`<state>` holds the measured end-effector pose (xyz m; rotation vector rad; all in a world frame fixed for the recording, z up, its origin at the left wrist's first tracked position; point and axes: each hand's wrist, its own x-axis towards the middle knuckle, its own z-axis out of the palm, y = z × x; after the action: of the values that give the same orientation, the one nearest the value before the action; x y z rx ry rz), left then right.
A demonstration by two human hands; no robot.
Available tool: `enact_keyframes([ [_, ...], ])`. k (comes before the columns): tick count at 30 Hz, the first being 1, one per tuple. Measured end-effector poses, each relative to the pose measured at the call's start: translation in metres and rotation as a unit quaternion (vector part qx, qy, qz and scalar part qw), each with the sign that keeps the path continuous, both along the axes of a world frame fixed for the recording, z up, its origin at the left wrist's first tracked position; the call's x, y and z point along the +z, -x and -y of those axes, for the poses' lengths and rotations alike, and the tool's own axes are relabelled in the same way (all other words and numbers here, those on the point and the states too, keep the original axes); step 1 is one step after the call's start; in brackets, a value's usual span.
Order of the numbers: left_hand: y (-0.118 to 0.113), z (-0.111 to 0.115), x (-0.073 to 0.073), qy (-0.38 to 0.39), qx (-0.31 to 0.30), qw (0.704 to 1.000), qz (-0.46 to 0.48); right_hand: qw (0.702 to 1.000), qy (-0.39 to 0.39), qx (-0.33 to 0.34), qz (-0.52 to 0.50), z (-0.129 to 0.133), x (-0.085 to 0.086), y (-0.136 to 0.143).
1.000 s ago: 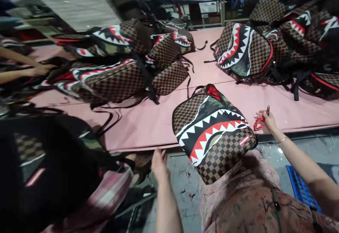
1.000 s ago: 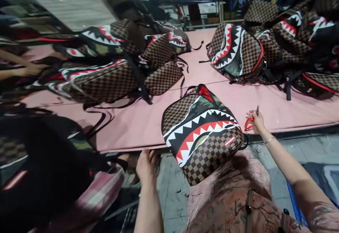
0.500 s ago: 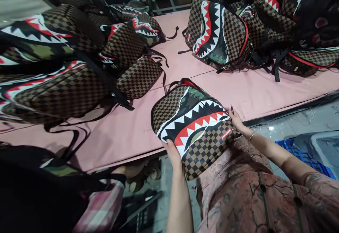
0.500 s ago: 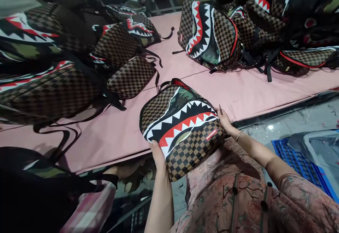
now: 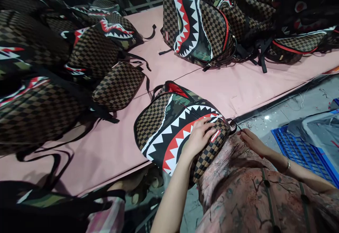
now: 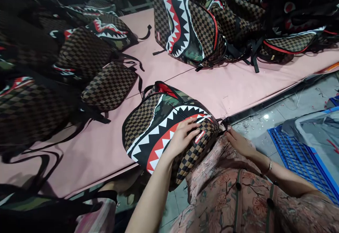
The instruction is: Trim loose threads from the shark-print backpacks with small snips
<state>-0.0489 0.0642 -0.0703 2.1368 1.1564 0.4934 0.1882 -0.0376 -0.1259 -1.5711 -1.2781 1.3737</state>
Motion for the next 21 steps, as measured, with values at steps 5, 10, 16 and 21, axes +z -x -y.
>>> enact_keyframes([
  [5,-0.028,-0.024,0.004,0.03,-0.096,0.993,-0.054,0.998,-0.027,0.058,-0.02,0.003,0.03,0.014],
  [10,-0.031,-0.028,-0.004,0.079,-0.106,0.991,-0.005,0.997,-0.005,-0.034,0.066,-0.005,0.038,0.028],
  [16,-0.03,-0.028,-0.012,0.115,-0.067,0.99,0.043,0.986,-0.033,-0.006,0.162,-0.013,0.048,0.035],
  [21,-0.032,-0.029,-0.007,0.109,-0.068,0.991,0.035,0.984,-0.049,0.018,0.168,-0.02,0.057,0.039],
])
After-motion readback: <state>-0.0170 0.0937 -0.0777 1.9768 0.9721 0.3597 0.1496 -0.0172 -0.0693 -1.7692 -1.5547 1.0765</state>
